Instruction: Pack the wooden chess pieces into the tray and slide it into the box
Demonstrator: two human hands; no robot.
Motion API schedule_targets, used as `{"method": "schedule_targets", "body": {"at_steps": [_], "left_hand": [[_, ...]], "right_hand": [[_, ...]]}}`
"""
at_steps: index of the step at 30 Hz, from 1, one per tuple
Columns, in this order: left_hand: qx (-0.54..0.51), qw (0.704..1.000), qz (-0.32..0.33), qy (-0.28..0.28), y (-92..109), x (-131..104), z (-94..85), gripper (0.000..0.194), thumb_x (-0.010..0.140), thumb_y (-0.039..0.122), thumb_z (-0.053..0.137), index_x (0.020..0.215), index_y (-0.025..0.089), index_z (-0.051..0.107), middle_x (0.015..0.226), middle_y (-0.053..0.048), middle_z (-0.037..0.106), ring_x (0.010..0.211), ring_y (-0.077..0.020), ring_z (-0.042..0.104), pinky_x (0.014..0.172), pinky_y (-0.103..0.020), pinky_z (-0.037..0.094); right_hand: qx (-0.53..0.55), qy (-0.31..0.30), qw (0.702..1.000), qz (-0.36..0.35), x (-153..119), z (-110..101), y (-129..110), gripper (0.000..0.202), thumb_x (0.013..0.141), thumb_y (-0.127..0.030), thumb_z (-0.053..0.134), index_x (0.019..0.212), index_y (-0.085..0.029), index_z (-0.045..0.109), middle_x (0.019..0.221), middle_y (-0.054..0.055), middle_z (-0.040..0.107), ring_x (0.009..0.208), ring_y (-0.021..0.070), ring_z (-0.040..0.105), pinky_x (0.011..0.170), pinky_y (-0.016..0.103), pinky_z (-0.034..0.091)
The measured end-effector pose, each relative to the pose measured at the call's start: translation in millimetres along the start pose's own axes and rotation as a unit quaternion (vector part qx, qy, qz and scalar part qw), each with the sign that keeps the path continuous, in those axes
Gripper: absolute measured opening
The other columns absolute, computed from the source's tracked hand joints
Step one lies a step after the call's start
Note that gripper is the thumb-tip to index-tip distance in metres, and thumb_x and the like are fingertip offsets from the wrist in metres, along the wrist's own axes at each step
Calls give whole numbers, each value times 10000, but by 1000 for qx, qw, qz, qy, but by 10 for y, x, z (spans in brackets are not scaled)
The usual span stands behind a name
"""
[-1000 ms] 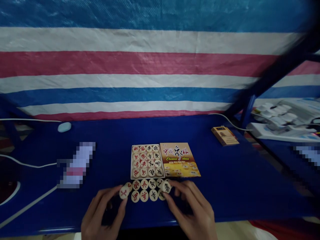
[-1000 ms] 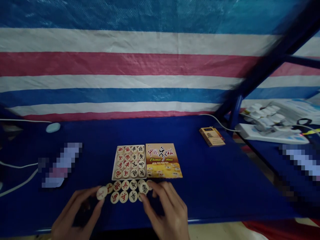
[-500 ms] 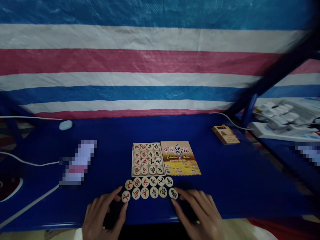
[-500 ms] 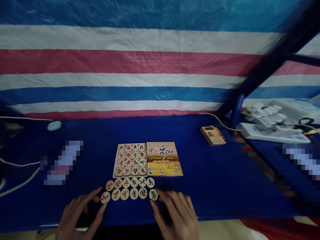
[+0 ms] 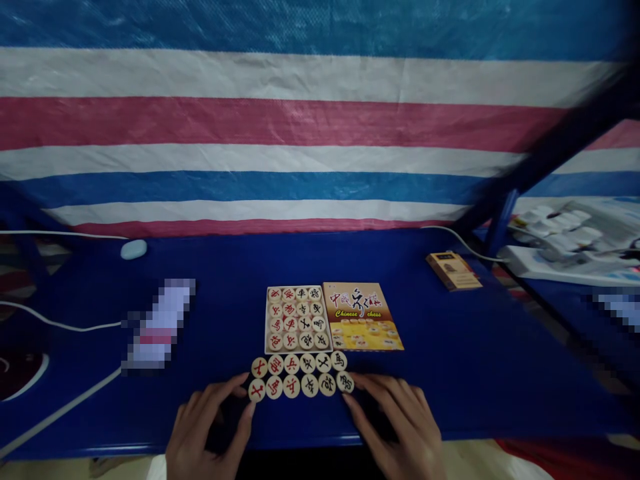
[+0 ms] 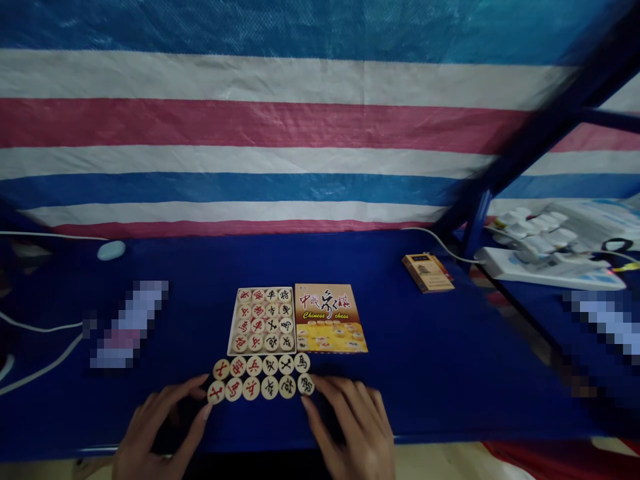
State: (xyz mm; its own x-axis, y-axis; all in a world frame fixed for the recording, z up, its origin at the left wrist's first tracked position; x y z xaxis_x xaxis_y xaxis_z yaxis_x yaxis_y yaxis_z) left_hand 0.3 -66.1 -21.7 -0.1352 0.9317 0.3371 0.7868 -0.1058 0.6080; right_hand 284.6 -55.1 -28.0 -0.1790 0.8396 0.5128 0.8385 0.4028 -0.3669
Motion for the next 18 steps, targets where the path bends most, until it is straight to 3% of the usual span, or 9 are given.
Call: {"method": "schedule_targets", "body": {"at_steps": [3,8,11,14,18], "left_hand": [[-17,999,-38,-13,7,12,-22,262,963,431,575,1192,332,653,991,19,733,801,-186,639,802,-366,483],[-87,992,-90,-14,42,250,-76,261,957,459,595,1135,286,675,967,-3,718,707,-151,622,638,-277,527],[-111,993,-40,-10,118,522,-50,195,953,405,621,1065,264,695,952,-6,702,700,-137,619,620,-258,525],[-90,996,28,-2,243,808,53,165,959,344,620,1082,260,692,1041,-21,681,757,-141,625,698,-290,542],[28,991,128,-27,407,1117,255,214,974,274,587,1177,256,651,1250,-49,629,1076,-233,615,912,-410,528]], "right_hand": [[0,-9,1000,3,-18,-17,7,305,929,-246,675,1231,-257,638,1081,23,727,949,204,663,816,363,434],[20,2,999,37,19,-45,-50,242,962,-265,615,1201,-247,646,1054,23,721,925,190,676,840,359,456],[42,27,997,60,202,-30,-123,204,966,-246,603,1163,-250,658,1046,26,719,937,193,680,852,363,479],[66,49,994,65,506,10,-172,188,965,-238,603,1141,-254,667,1080,41,710,1014,210,666,871,372,507],[74,16,996,56,926,104,-157,233,984,-258,568,1200,-233,651,1184,75,681,1124,241,621,943,421,515]]}}
Point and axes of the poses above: each hand's wrist, its own x-axis towards the middle knuckle, its own z-axis out of the palm, y = z × x, the point moved 1 cm from there along x, towards the middle knuckle
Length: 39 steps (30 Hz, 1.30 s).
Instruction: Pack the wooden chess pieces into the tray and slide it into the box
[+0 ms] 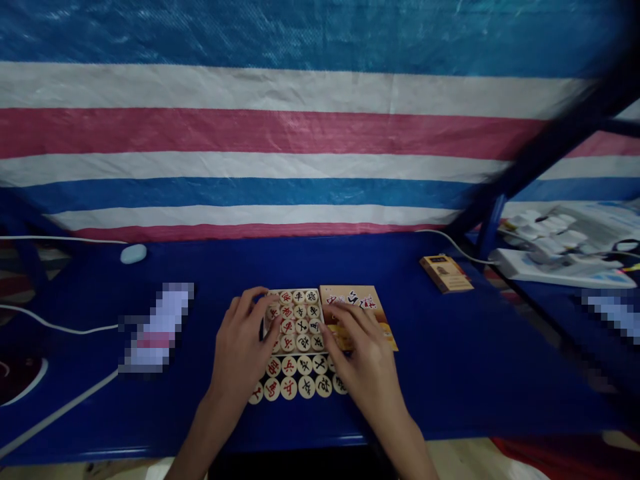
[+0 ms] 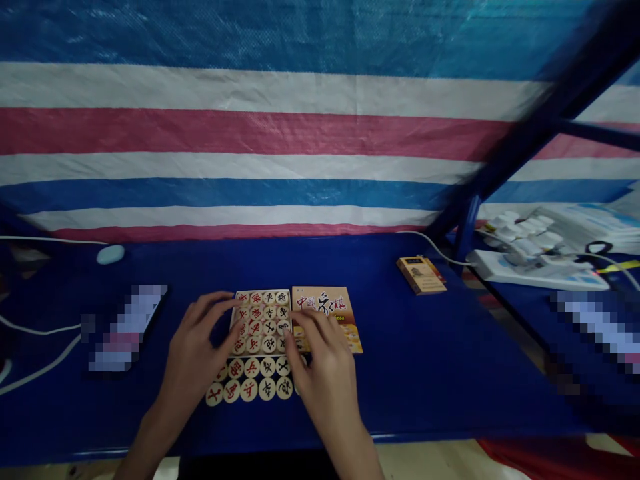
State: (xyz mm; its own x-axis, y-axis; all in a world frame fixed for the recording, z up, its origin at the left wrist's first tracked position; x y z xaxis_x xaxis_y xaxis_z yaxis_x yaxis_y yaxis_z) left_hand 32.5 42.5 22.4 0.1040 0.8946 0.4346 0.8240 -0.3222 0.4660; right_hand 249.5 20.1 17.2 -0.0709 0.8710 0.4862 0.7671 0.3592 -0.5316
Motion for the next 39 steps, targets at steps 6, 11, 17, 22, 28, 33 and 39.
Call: {"method": "schedule_targets", "body": {"at_steps": [6,11,17,22,28,33,39], "left_hand": [[120,990,4,-68,28,176,167,168,973,216,560,1121,225,641,1163,-57,652,1011,-266,595,831,-427,506],[122,992,13,-33,18,147,174,97,964,184,556,1024,206,629,1059,-52,654,944,-247,580,787,-392,479],[94,994,1,-50,21,165,175,77,971,169,547,960,208,612,983,-27,671,916,-229,577,780,-380,467],[39,999,-2,-27,22,124,109,64,967,170,568,974,212,617,1011,-22,684,925,-212,598,816,-377,488],[-76,996,24,38,117,-331,-90,162,945,199,649,1101,237,638,1105,-23,697,1046,-179,643,908,-333,526],[-63,993,98,23,188,-900,-139,205,927,147,647,1118,220,666,1077,-44,739,988,-166,695,846,-290,555],[-28,988,138,69,144,-1229,38,140,952,207,626,1053,230,720,954,-43,755,843,-171,700,750,-295,526]], "right_hand": [[-70,-77,994,-30,283,217,75,390,991,-214,515,1375,-190,572,1372,111,616,1230,298,551,998,497,503],[-67,-74,994,-38,282,292,74,352,985,-158,491,1310,-191,622,1293,99,662,1174,276,569,967,468,520],[-46,-62,997,-28,309,292,68,268,981,-174,515,1192,-221,674,1175,83,686,1110,265,593,924,454,528],[-47,-51,997,-25,269,263,25,299,993,-180,502,1251,-217,647,1142,90,695,1078,262,604,886,440,533],[15,-7,999,-39,-151,53,-126,271,965,-173,600,1225,-237,640,1130,55,706,1083,218,627,923,382,533],[46,-22,996,-76,-682,-60,-212,341,908,-112,652,1233,-213,630,1128,65,724,1012,197,678,843,328,569],[28,-12,997,-75,-1013,6,-214,276,879,-129,678,1144,-207,687,1054,55,756,887,183,717,781,307,592]]}}
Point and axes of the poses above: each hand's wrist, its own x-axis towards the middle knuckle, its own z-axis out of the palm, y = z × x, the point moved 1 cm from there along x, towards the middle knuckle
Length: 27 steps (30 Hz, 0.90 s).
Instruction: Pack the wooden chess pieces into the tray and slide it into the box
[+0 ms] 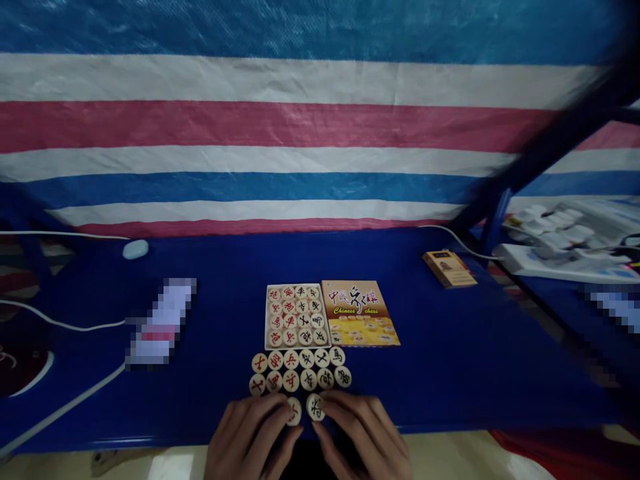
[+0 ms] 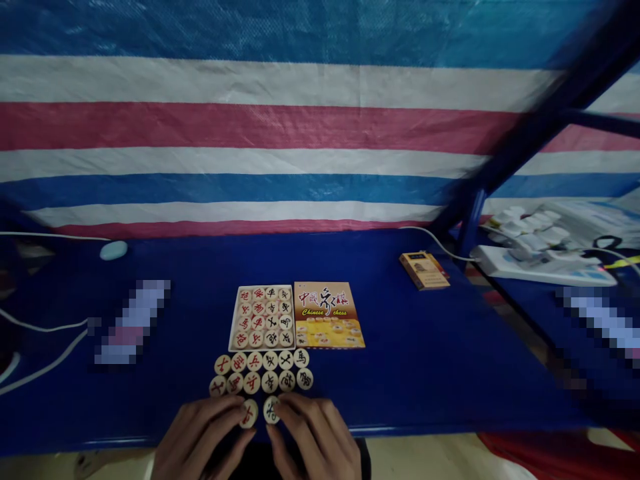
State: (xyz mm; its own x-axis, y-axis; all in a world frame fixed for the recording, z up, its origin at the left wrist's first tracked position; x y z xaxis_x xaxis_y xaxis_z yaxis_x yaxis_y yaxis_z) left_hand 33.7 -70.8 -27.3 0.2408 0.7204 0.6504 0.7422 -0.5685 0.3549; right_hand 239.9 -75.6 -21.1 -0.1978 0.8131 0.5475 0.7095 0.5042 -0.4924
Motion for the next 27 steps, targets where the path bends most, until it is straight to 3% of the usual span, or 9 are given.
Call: {"method": "schedule_targets", "body": {"at_steps": [6,10,14,18,23,27], "left_hand": [[9,999,-24,-41,-28,-119,84,194,931,166,659,1086,262,726,857,-14,715,701,-151,638,699,-315,464],[-2,1000,-7,-21,-69,-119,97,178,955,177,626,1083,248,727,903,-22,738,723,-150,655,706,-316,463],[-1,999,12,-41,-63,-61,81,191,943,171,646,1105,237,723,920,-15,751,745,-141,678,704,-302,481],[-19,999,-33,-14,4,-7,8,197,932,140,655,1087,240,722,922,-21,746,784,-145,690,718,-293,516],[-63,989,-129,36,-84,280,-118,179,947,122,617,1050,233,714,981,-29,711,859,-142,689,751,-277,557],[-35,986,-161,10,-306,728,-93,114,948,234,646,1039,252,713,1023,-18,691,817,-141,674,730,-283,545]], "right_hand": [[-21,-24,999,-7,-79,52,38,244,897,-139,656,1115,-229,719,999,62,741,845,190,698,734,319,593],[-15,-27,1000,-3,-67,62,48,273,902,-132,653,1147,-236,713,1000,66,724,835,185,680,711,317,589],[-3,-34,999,-4,-46,51,50,294,894,-135,664,1169,-230,705,1014,71,711,838,182,672,707,312,589],[18,-22,1000,4,-12,5,50,317,890,-124,654,1185,-231,699,980,65,697,815,176,664,684,301,584],[36,27,999,16,238,-63,92,295,906,-96,630,1169,-217,688,995,69,677,878,183,656,732,319,569],[10,49,998,36,648,-37,200,221,934,-150,628,1132,-229,689,1014,61,670,955,200,647,838,365,552]]}}
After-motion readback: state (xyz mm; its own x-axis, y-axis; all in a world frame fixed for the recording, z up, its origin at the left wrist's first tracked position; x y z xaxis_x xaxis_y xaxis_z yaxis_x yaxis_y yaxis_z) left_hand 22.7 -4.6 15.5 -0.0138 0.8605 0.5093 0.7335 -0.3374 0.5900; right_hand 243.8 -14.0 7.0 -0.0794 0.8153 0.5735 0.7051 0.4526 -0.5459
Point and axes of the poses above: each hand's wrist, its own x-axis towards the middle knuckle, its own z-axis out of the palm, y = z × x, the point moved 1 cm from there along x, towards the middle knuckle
